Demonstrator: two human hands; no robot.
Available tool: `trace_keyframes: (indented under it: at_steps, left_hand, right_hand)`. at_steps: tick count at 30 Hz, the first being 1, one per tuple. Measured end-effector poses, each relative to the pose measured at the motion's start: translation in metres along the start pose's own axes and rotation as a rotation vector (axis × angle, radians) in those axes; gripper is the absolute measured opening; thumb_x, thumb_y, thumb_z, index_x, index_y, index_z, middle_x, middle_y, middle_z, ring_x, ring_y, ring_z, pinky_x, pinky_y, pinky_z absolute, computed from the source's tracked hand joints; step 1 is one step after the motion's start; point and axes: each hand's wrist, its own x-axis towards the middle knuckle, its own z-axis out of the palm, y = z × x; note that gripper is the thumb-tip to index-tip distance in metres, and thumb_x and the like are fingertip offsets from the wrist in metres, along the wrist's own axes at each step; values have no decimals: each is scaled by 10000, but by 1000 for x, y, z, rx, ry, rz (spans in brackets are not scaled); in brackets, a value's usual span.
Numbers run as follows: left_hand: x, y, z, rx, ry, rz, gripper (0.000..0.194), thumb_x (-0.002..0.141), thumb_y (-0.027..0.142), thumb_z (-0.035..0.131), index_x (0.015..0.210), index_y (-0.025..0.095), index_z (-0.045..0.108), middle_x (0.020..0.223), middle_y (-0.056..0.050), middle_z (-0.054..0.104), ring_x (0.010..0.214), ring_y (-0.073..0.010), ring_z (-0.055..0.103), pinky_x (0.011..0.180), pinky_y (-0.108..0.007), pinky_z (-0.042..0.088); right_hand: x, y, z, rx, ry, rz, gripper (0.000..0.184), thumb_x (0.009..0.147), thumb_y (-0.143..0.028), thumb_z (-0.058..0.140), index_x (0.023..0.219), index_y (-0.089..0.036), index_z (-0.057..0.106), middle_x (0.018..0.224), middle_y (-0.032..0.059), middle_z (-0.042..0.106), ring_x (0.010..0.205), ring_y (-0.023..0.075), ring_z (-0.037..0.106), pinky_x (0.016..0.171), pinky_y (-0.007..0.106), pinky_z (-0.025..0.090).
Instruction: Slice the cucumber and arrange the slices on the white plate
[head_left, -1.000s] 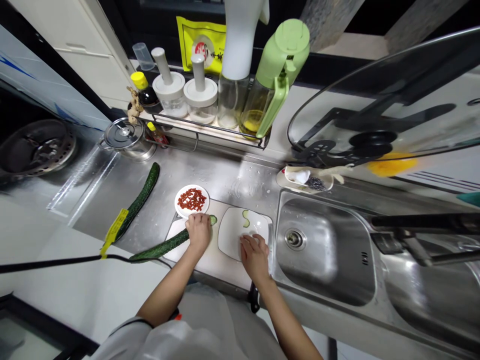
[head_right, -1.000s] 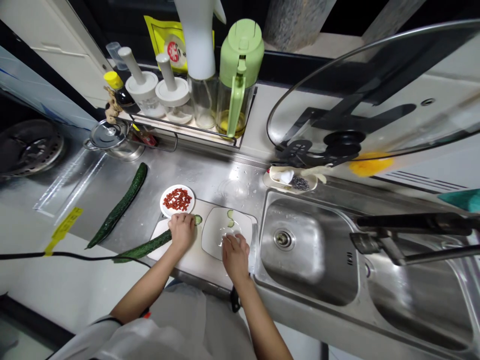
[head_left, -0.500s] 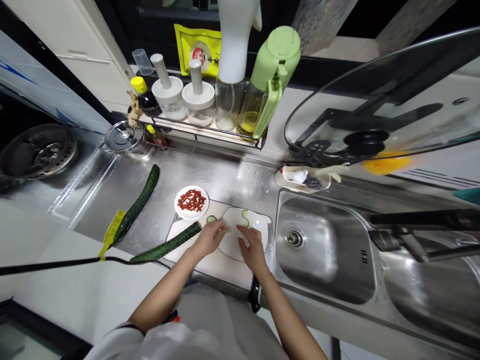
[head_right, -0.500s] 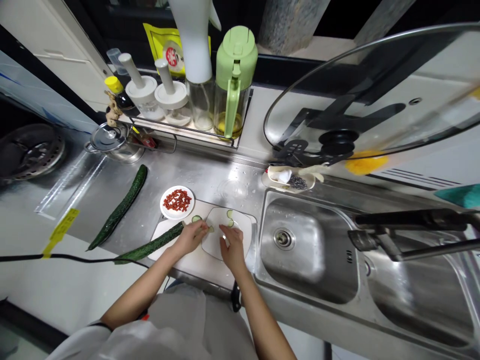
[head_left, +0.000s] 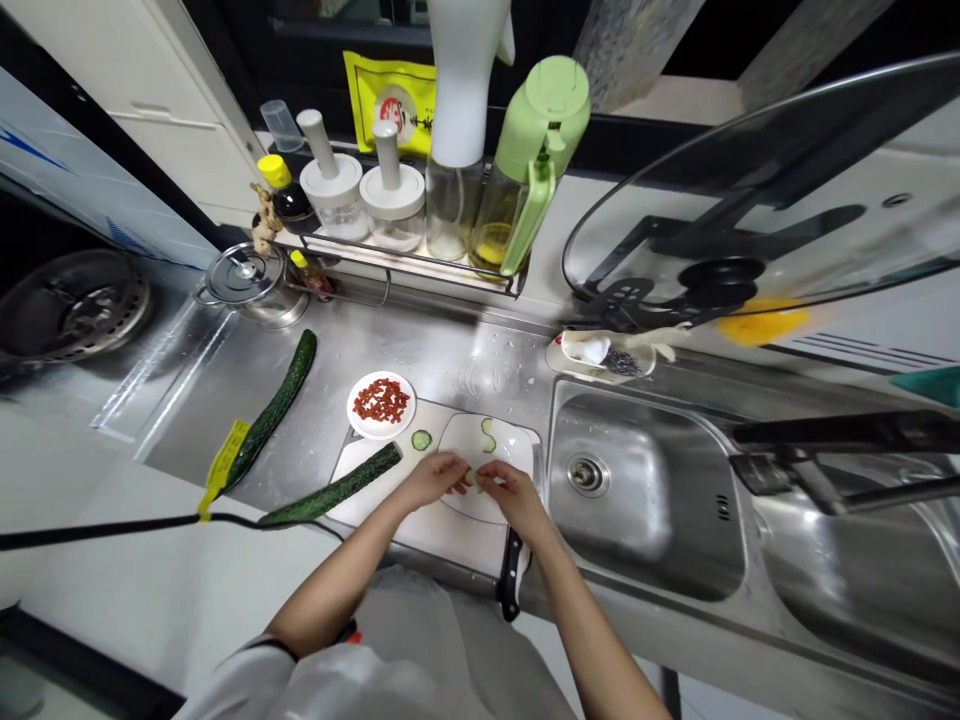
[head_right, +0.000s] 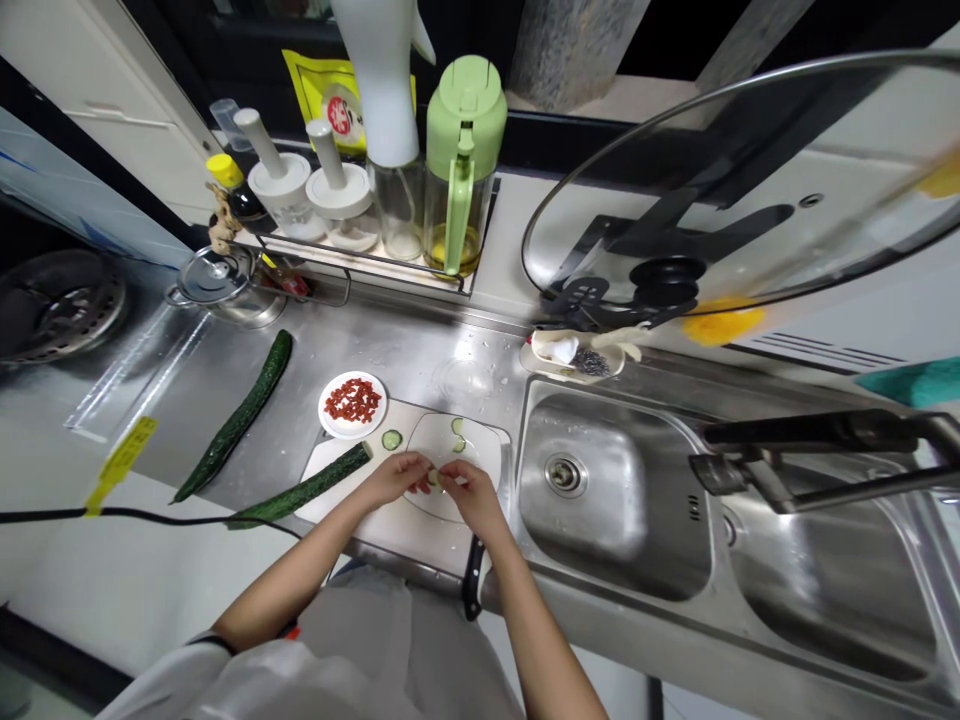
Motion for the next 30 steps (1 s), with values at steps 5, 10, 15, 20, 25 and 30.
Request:
trace_keyframes:
  at_steps: [5,10,15,20,25,30]
  left_hand:
    - [10,-9,4,-301,-97,-362,637,698,705,562,988,138,578,757,-72,681,633,-157,629,610,-260,401]
    - [13,-5,5,-463,-131,-308,472,605,479,780,877,117,647,690,-15,632,579,-90,556,572,-217,364]
    - [13,3,3,-423,-84,-273,506,508,346,854,927,116,688,706,-20,640,617,-86,562,600,-216,369]
    - [19,3,2,-325,48,-222,503,479,418,843,859,131,678,720,-21,656,633,-105,600,608,-218,376]
    - [31,-1,7,-212,165,-105,371,551,399,786,772,133,652,641,0,624,594,-104,595,537,-194,340]
    - [46,-7,13,-22,312,8,183,670,314,682,749,152,651,630,14,618,546,-93,569,524,-202,375]
  right_hand:
    - [-6,-10,-6,-75,-38,-28,192,811,-381,567,842,-218,666,843,14,681,796,160,599,670,265,416]
    - [-10,-18,-13,-144,-92,-63,194,819,-386,558,847,-229,668,860,11,689,814,165,600,661,262,410]
    - [-7,-13,-21,-164,-78,-33,211,805,-384,551,830,-211,670,809,16,682,765,160,591,616,253,394]
    - [2,1,-26,-137,-43,10,239,774,-400,566,787,-187,671,762,31,668,726,160,578,602,254,396]
    - [15,15,-30,-148,76,20,246,746,-412,585,837,-190,637,673,1,616,620,138,532,562,245,377]
    - [31,17,-39,-315,135,-90,153,762,-343,544,730,-205,599,680,3,601,662,145,534,609,248,383]
